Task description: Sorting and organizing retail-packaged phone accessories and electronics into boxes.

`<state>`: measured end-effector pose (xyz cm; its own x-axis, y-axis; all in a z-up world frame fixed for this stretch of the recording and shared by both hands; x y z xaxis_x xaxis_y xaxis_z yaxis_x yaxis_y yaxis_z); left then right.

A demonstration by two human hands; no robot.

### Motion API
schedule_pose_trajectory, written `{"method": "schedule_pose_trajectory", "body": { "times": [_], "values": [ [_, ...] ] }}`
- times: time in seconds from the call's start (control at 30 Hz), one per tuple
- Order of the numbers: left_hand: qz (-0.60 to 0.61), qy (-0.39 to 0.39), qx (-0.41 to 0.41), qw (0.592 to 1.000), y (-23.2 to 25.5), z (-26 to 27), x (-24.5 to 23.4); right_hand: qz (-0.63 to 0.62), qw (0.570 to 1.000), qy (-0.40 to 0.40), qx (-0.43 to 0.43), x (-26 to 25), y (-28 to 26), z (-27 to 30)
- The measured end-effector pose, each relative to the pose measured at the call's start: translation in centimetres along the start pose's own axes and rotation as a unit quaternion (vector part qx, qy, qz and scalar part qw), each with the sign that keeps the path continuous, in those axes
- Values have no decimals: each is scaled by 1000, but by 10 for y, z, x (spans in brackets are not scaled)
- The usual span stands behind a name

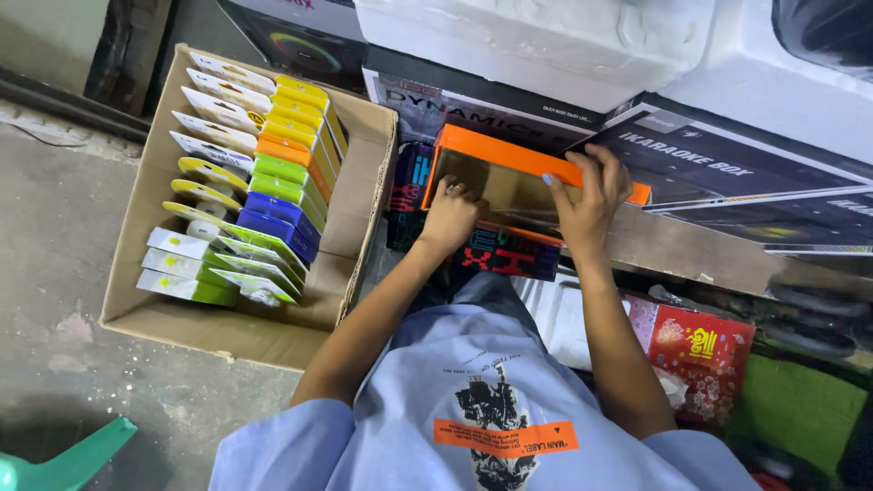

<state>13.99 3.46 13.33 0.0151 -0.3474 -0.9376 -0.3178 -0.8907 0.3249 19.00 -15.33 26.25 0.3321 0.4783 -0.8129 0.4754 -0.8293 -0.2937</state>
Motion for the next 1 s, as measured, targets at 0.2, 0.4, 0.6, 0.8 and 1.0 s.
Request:
{"method": "schedule_pose_trajectory", "body": {
  "times": [0.2,0.4,0.6,0.8,1.0],
  "values": [
    [64,108,42,991,21,26,-74,-12,1000,-14,1,3,-2,4],
    [106,126,58,985,38,55,-176,-49,996,-72,-12,-1,-13,6],
    [173,143,-28,974,16,99,-276,-116,978,-175,-3,15,-11,30],
    [222,118,-87,964,8,104,-299,-490,819,-262,143,40,0,54],
    [215,40,-52,974,25,83,-291,-319,911,-243,-92,-59,-115,-14]
  ]
}}
Point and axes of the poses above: each hand's wrist, its own z-axis away from the middle knuckle, its own x-axis out of the palm, y = z × x, the point moved 6 cm from there along -z, towards the middle knuckle, and after that the axes turned 8 degrees about z, right-handed, at the moved point
